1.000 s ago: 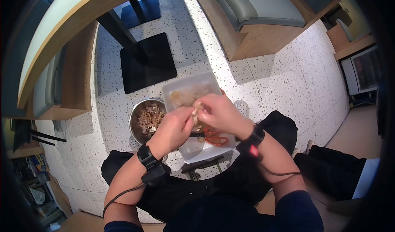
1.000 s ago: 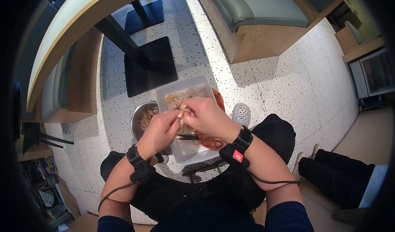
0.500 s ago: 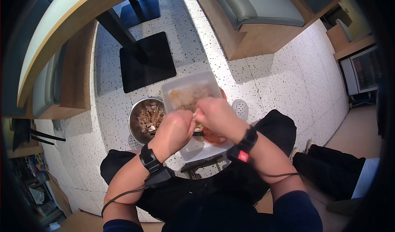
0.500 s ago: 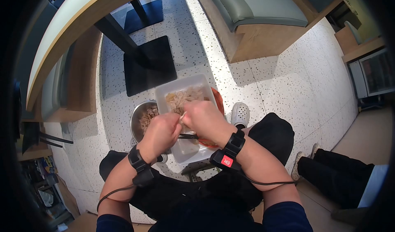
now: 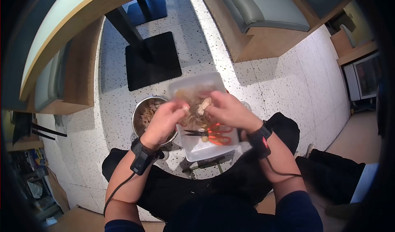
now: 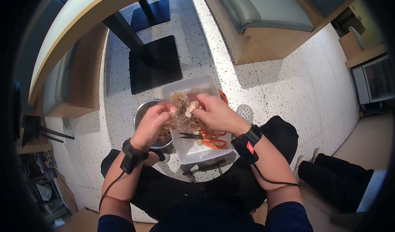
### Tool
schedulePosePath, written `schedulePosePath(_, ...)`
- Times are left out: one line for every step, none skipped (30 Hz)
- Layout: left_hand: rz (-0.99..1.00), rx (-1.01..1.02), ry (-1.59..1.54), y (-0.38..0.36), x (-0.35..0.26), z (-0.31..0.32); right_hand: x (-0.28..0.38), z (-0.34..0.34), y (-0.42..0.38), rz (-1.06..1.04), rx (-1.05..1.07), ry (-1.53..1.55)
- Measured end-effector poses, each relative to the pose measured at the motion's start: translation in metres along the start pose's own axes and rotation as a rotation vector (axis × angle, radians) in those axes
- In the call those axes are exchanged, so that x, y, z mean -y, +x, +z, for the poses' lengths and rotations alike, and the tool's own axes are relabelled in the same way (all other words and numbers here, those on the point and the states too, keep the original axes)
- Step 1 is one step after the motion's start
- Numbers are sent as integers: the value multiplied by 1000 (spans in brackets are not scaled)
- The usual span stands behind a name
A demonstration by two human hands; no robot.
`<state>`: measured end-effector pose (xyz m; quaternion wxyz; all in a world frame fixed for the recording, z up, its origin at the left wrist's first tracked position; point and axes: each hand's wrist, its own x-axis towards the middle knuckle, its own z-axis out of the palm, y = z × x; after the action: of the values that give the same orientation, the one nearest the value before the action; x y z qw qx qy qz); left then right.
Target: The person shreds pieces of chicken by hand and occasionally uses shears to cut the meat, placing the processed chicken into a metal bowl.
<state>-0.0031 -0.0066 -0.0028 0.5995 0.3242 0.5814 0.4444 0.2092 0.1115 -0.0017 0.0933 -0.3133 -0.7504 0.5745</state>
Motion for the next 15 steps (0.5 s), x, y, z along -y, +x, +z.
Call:
schedulePosePath(35,41,68,1,1,-2,5,0,-1,-6,-25,31)
schedulePosePath(33,40,67,2,4,-2,9,0,-2,-11,-50,62)
schedulePosePath(6,31,58,3,5,-1,10,0,-2,-9,-50,63)
schedulePosePath(-22,24,49,4,5,1,10,1,-3,17,-6,112)
schedulePosePath(-24,27,51,3,4,4,10,1,-4,42,36,162)
schedulePosePath(-20,48,62,0,-5,9,9,2,-4,43,33,163)
schedulePosePath(-15,69,73,-2,-10,13,8,2,-4,42,57,181)
schedulePosePath(-14,70,74,-1,-9,13,8,2,-3,40,81,198)
schedulePosePath(2,78,48,0,-6,13,9,2,-3,39,79,198)
schedulePosePath(19,85,22,1,-4,13,12,2,-4,61,43,198)
schedulePosePath(19,85,23,2,-3,13,15,2,-5,84,7,199)
schedulePosePath(9,63,-27,3,-2,11,18,2,-5,83,7,199)
schedulePosePath(0,41,-77,3,-2,10,20,2,-5,107,-13,247)
schedulePosePath(1,40,-77,4,-3,11,22,2,-5,130,-33,295)
schedulePosePath(2,41,-104,3,-4,12,20,4,-5,129,-31,294)
